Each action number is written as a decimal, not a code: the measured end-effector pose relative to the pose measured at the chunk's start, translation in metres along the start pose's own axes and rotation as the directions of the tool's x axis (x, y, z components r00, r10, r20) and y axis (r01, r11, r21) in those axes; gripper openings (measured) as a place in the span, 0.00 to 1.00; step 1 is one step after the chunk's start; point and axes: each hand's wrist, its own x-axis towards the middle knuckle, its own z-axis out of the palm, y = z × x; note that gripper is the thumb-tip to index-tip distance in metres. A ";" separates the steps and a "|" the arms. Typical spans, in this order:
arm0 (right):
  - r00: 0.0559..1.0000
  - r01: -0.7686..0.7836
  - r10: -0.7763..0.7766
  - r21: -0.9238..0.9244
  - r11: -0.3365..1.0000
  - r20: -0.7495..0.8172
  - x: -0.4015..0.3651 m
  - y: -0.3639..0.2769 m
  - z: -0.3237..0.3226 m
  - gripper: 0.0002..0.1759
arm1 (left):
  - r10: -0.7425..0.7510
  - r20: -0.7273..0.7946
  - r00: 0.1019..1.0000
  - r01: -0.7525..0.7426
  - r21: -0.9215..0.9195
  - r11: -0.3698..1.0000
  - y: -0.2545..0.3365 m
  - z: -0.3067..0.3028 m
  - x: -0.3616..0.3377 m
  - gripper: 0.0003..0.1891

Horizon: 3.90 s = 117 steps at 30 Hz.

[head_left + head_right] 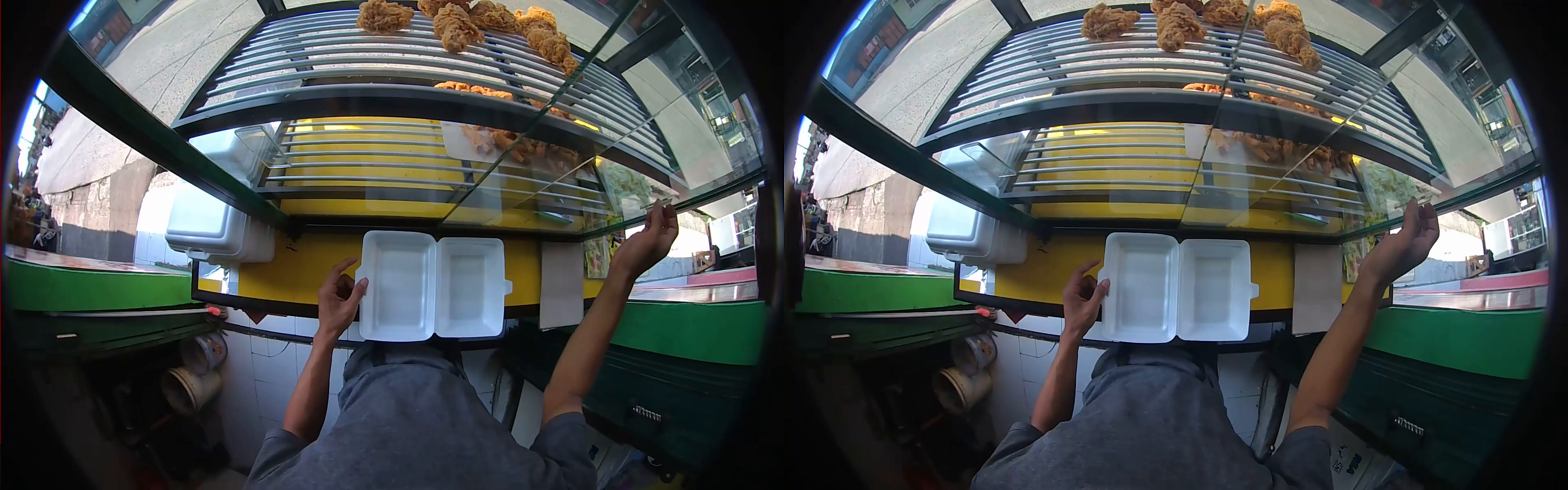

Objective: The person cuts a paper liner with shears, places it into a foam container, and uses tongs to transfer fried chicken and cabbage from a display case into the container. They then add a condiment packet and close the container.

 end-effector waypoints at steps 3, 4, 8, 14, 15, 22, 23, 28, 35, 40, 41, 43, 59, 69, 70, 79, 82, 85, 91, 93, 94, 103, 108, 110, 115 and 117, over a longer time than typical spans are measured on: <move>0.998 -0.060 0.058 0.136 0.989 0.013 0.000 -0.002 0.000 0.14 | 0.019 -0.022 1.000 -0.018 0.027 0.999 -0.002 0.003 0.000 0.21; 0.998 -0.059 0.056 0.146 0.988 0.024 -0.008 -0.006 0.004 0.15 | 0.026 -0.026 0.999 -0.025 0.041 0.999 -0.002 0.003 0.000 0.20; 0.989 -0.058 0.035 0.166 0.984 0.141 -0.050 -0.031 0.027 0.16 | 0.069 -0.043 0.997 -0.065 0.092 0.994 -0.003 0.005 0.000 0.18; 0.917 -0.050 -0.041 0.216 0.975 0.396 -0.116 -0.060 0.054 0.24 | 0.111 -0.081 0.990 -0.101 0.118 0.988 -0.007 0.009 0.000 0.13; 0.904 -0.061 -0.043 0.229 0.971 0.425 -0.124 -0.064 0.059 0.25 | 0.119 -0.084 0.989 -0.108 0.129 0.986 -0.007 0.009 0.000 0.13; 0.830 0.008 -0.188 0.326 0.945 0.525 -0.166 -0.077 0.084 0.29 | 0.194 -0.107 0.975 -0.177 0.152 0.972 -0.007 0.009 -0.001 0.11; 0.821 0.015 -0.202 0.334 0.942 0.534 -0.169 -0.078 0.086 0.30 | 0.193 -0.112 0.975 -0.175 0.152 0.973 -0.007 0.009 -0.001 0.11; 0.690 0.080 -0.254 0.276 0.958 0.678 -0.172 -0.075 0.075 0.27 | 0.183 -0.107 0.977 -0.164 0.167 0.972 -0.005 0.009 -0.001 0.11; 0.780 0.011 0.183 -0.306 0.952 0.598 -0.144 0.015 -0.014 0.18 | 0.194 -0.103 0.976 -0.177 0.158 0.972 -0.007 0.010 0.001 0.10; 0.673 0.413 0.420 -0.781 0.469 0.609 -0.128 0.075 -0.082 0.28 | 0.176 -0.108 0.979 -0.158 0.155 0.975 -0.009 0.011 0.002 0.10; 0.645 0.412 0.445 -0.773 0.482 0.621 -0.129 0.077 -0.087 0.29 | 0.188 -0.106 0.976 -0.170 0.161 0.972 -0.010 0.011 0.003 0.10; 0.580 0.406 0.497 -0.758 0.510 0.645 -0.131 0.080 -0.098 0.33 | 0.207 -0.103 0.973 -0.186 0.179 0.966 -0.011 0.011 0.002 0.09; 0.552 0.262 0.434 -0.642 0.720 0.712 -0.108 0.100 -0.127 0.20 | 0.185 -0.107 0.977 -0.164 0.178 0.970 -0.012 0.013 0.002 0.10; 0.741 0.283 0.221 -0.594 0.753 0.634 -0.108 0.020 -0.096 0.08 | 0.180 -0.162 0.970 -0.159 0.133 0.978 -0.003 0.001 0.000 0.21; 0.747 0.241 0.194 -0.531 0.812 0.636 -0.108 0.001 -0.092 0.08 | 0.236 -0.210 0.949 -0.213 0.127 0.969 -0.003 0.002 0.001 0.23; 0.558 -0.636 0.500 -0.047 0.771 0.662 -0.166 -0.054 -0.042 0.10 | 0.211 0.393 0.895 0.150 -0.711 0.687 0.111 0.046 -0.013 0.52; 0.432 -0.690 0.578 -0.159 0.706 0.692 -0.185 -0.050 -0.031 0.13 | 0.052 0.385 0.921 0.109 -0.386 0.916 0.123 0.063 -0.018 0.41; 0.309 -0.667 0.593 -0.275 0.692 0.743 -0.187 -0.057 -0.024 0.13 | -0.153 0.343 0.927 0.220 -0.166 0.961 0.127 0.064 -0.017 0.27; 0.292 -0.599 0.553 -0.302 0.742 0.780 -0.185 -0.039 -0.036 0.06 | -0.153 0.325 0.933 0.239 -0.242 0.940 0.102 0.063 -0.016 0.16; 0.386 -0.545 0.418 -0.162 0.823 0.822 -0.180 -0.045 -0.040 0.06 | 0.048 0.326 0.944 0.098 -0.419 0.903 0.082 0.054 -0.012 0.22; 0.428 -0.497 0.307 -0.062 0.866 0.850 -0.176 -0.050 -0.038 0.07 | 0.147 0.313 0.938 0.032 -0.502 0.864 0.077 0.051 -0.012 0.26; 0.500 -0.361 0.441 -0.283 0.888 0.746 -0.178 -0.061 -0.038 0.06 | 0.216 0.385 0.897 0.032 -0.545 0.838 0.091 0.047 -0.012 0.43; 0.433 -0.334 0.605 -0.505 0.796 0.668 -0.181 -0.005 -0.032 0.12 | -0.033 0.298 0.954 0.073 -0.125 0.989 0.091 0.076 0.004 0.35; 0.586 0.013 0.400 -0.502 0.865 0.704 -0.187 0.020 -0.037 0.14 | -0.027 0.276 0.961 0.020 0.027 0.999 0.089 0.086 0.012 0.35; 0.656 0.117 0.273 -0.453 0.884 0.704 -0.195 0.053 -0.038 0.16 | 0.149 0.309 0.940 -0.229 0.245 0.942 0.067 0.102 0.015 0.33; 0.592 -0.047 0.443 -0.520 0.853 0.674 -0.194 0.057 -0.039 0.16 | 0.089 0.339 0.937 -0.207 0.330 0.921 0.067 0.103 0.012 0.34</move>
